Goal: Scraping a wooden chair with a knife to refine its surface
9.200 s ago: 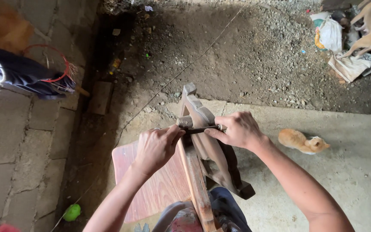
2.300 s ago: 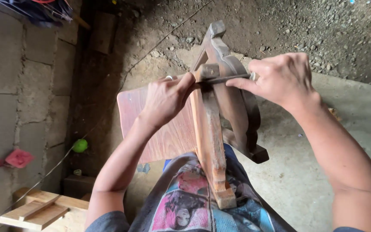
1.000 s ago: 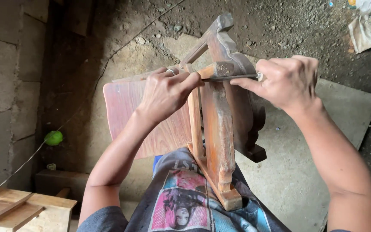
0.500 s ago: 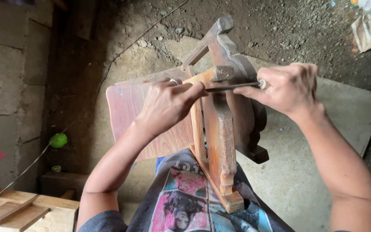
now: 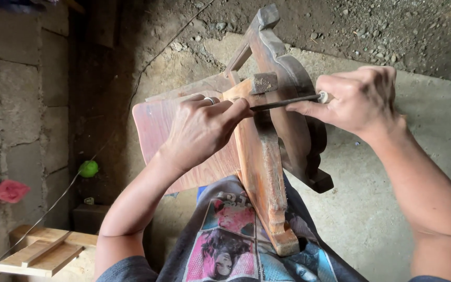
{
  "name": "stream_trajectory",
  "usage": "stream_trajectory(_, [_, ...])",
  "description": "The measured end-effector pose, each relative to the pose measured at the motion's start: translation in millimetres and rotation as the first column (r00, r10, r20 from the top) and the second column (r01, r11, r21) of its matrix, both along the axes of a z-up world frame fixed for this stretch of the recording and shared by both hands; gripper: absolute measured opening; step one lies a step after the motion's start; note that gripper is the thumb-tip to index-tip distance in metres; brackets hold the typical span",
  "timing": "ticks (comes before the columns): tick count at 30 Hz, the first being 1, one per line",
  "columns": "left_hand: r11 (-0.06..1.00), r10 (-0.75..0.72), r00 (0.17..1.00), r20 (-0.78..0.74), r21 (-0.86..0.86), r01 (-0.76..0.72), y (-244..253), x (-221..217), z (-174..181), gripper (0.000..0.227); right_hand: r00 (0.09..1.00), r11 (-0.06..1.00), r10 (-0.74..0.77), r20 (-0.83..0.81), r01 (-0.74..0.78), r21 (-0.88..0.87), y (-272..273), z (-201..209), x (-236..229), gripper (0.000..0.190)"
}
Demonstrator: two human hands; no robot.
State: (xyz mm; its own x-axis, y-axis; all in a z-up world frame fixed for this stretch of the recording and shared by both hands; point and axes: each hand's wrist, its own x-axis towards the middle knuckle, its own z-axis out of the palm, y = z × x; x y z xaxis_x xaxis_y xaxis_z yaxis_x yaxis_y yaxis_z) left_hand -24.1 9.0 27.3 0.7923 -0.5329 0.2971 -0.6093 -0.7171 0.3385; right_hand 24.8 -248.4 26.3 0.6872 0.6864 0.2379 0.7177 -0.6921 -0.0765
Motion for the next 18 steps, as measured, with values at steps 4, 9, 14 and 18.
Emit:
stream_trajectory(4, [1.000, -0.019, 0.999, -0.040, -0.016, 0.019, -2, 0, -4, 0.009, 1.000, 1.000, -0.005, 0.026, 0.005, -0.020, -2, 0, -1, 0.062])
stream_trajectory(9, [1.000, -0.002, 1.000, -0.004, -0.002, 0.002, -4, -1, -6, 0.012, 0.999, 1.000, 0.000, 0.037, 0.001, -0.023, -3, 0, 0, 0.064])
stream_trajectory(14, [0.999, -0.010, 1.000, -0.007, -0.036, 0.009, -5, 1, -18, 0.007, 1.000, 0.997, 0.010, -0.025, -0.012, -0.083, -6, -4, 6, 0.066])
stream_trajectory(18, [0.997, 0.038, 0.999, 0.014, -0.070, -0.037, -5, 4, -23, 0.008, 0.998, 0.996, -0.025, -0.052, 0.021, -0.090, -3, -6, 8, 0.065])
